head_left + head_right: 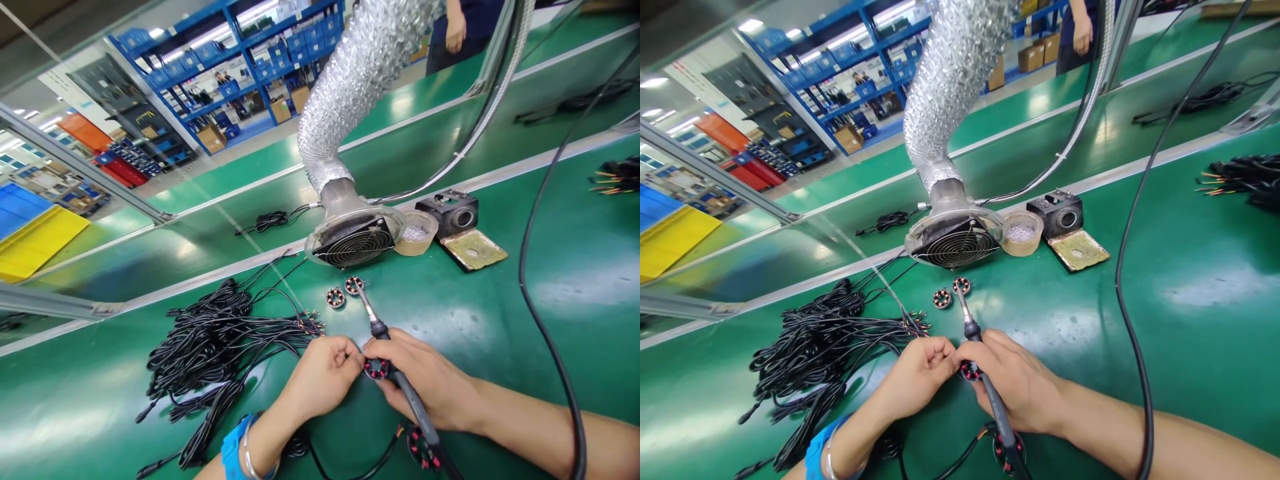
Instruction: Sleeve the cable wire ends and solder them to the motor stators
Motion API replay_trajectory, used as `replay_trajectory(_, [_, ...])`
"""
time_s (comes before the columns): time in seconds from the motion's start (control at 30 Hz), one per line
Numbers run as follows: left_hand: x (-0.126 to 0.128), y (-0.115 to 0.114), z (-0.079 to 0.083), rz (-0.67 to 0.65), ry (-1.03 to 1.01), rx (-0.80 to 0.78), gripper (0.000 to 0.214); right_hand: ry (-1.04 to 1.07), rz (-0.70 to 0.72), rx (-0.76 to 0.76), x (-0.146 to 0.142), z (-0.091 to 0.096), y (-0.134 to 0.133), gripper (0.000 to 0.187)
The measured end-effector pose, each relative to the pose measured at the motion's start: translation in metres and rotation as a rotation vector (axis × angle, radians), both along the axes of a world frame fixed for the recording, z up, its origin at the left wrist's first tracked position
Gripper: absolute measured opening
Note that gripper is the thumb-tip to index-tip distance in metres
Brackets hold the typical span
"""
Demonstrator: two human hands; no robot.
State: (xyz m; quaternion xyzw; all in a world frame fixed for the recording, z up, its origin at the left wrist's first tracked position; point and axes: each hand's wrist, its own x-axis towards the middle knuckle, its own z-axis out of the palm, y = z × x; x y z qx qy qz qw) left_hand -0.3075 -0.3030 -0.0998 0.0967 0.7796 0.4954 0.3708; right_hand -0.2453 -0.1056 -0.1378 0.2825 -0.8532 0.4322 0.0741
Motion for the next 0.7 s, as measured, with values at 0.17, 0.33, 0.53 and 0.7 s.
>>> replay_trajectory(0.17, [-0.004,-0.001,0.000,0.082,0.006,0.041,0.032,-0.024,0.005,0.004,0.000,0.002,0.000,0.049])
replay_trajectory(0.33, [0.000,-0.004,0.003,-0.003,-0.012,-0.012,0.032,0.008,0.011,-0.018,-0.002,0.003,0.000,0.048])
replay_trajectory(0.53, [0.001,-0.001,0.007,0.025,-0.098,0.093,0.036,0.043,-0.039,-0.046,-0.003,0.003,-0.001,0.047])
replay_trajectory(0.7, [0.008,-0.004,0.004,-0.028,0.087,-0.083,0.025,0.057,-0.055,-0.028,-0.001,0.003,-0.001,0.045])
